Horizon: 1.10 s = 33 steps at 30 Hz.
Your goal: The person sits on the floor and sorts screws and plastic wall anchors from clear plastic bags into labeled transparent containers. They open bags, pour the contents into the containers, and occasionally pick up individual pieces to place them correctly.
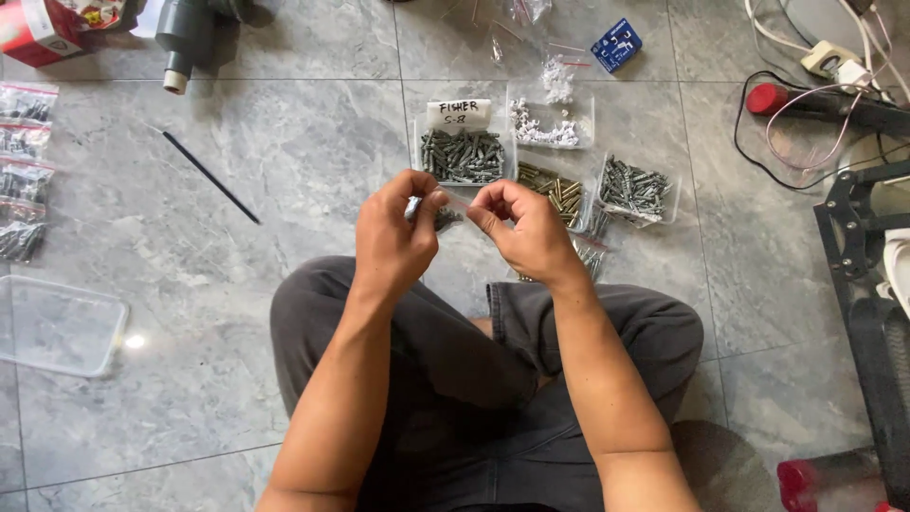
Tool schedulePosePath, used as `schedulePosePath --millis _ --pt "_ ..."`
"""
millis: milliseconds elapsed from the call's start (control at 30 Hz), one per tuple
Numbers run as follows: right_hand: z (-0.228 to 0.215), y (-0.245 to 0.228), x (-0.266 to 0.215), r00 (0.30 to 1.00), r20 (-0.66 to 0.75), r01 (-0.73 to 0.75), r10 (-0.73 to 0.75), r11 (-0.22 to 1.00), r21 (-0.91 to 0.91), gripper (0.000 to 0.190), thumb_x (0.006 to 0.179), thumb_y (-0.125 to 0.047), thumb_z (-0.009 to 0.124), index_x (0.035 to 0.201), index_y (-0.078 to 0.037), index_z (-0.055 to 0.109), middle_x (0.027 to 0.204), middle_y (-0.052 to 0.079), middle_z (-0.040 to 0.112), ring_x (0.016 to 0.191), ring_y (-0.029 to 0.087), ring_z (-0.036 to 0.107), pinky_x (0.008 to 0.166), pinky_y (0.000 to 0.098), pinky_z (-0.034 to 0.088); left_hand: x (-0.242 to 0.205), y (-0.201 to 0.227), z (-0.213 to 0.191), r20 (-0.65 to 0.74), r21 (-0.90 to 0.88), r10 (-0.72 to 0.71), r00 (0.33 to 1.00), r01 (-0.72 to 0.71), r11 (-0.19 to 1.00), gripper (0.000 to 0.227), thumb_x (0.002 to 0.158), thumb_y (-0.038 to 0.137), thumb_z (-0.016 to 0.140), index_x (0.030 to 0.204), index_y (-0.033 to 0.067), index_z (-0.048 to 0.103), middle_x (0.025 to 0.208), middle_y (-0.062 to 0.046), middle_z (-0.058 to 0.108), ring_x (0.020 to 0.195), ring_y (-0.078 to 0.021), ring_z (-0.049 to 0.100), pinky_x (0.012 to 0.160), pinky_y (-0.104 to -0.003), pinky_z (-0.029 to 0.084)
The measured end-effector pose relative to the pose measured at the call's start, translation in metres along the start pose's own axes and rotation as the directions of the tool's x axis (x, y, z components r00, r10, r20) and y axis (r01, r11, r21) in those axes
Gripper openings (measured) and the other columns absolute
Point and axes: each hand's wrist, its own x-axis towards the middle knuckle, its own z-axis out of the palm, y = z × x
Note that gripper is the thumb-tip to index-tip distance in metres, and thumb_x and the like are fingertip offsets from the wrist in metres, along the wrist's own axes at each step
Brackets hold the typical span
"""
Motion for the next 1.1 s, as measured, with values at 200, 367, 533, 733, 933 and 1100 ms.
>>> schedulePosePath --millis 200,367,533,733,933,1100 --pt "0.032 0.012 0.008 0.995 -0.035 -0.096 0.098 0.994 0.059 0.009 0.101 -0.009 0.066 0.107 -0.006 0.072 0.079 -0.003 0.064 0.073 0.004 0.055 0.068 0.0201 0.050 0.009 -0.029 -0.002 -0.031 -0.004 -0.093 0.995 0.092 0.996 0.009 0.094 0.025 0.070 0.095 0.0153 0.069 0.085 -0.009 0.075 0.091 -0.0373 0.072 0.083 -0.049 0.051" --pt "0.066 0.065 0.014 0.978 -0.063 -0.183 0.197 0.967 0.179 0.012 0.101 -0.012 0.067 0.111 -0.006 0.070 0.084 0.001 0.067 0.075 0.008 0.062 0.076 0.0236 0.055 0.018 -0.027 -0.005 -0.087 0.036 -0.116 0.989 0.119 0.992 0.014 0.095 0.035 0.071 0.101 0.0229 0.069 0.093 0.004 0.076 0.101 -0.0236 0.071 0.100 -0.042 0.042" --pt "0.082 0.107 0.019 0.955 -0.024 -0.290 0.294 0.950 0.112 0.019 0.098 -0.010 0.069 0.115 -0.002 0.072 0.080 0.008 0.073 0.071 0.012 0.067 0.075 0.0275 0.058 0.024 -0.030 -0.004 -0.082 -0.101 -0.148 0.986 0.140 0.985 0.020 0.097 0.038 0.071 0.104 0.0194 0.068 0.095 0.002 0.076 0.103 -0.0236 0.071 0.100 -0.042 0.043" --pt "0.077 0.132 0.036 0.937 0.098 -0.319 0.337 0.934 -0.160 0.020 0.099 -0.009 0.062 0.113 -0.008 0.076 0.090 0.016 0.078 0.073 0.019 0.070 0.071 0.0354 0.059 0.032 -0.040 0.002 -0.084 -0.403 -0.272 0.959 0.217 0.889 0.014 0.101 0.025 0.067 0.094 0.0136 0.073 0.083 -0.004 0.076 0.089 -0.0167 0.072 0.092 -0.036 0.052" --pt "0.039 0.083 0.064 0.942 0.103 -0.225 0.318 0.832 -0.508 0.034 0.096 -0.028 0.066 0.127 -0.015 0.069 0.116 0.012 0.074 0.092 0.031 0.076 0.080 0.0408 0.062 0.044 -0.034 0.007 -0.015 -0.534 -0.373 0.928 0.308 0.787 0.021 0.101 0.021 0.067 0.091 0.0031 0.072 0.077 -0.009 0.072 0.075 -0.0137 0.060 0.075 -0.032 0.052" --pt "-0.023 0.068 0.117 0.908 -0.045 -0.409 0.416 0.858 -0.310 0.033 0.091 -0.033 0.069 0.114 -0.011 0.076 0.106 0.015 0.078 0.097 0.033 0.075 0.083 0.0407 0.060 0.055 -0.033 0.021 0.069 -0.530 -0.444 0.894 0.409 0.742 0.026 0.101 0.022 0.065 0.086 0.0027 0.072 0.069 -0.005 0.065 0.067 -0.0120 0.051 0.066 -0.026 0.042"
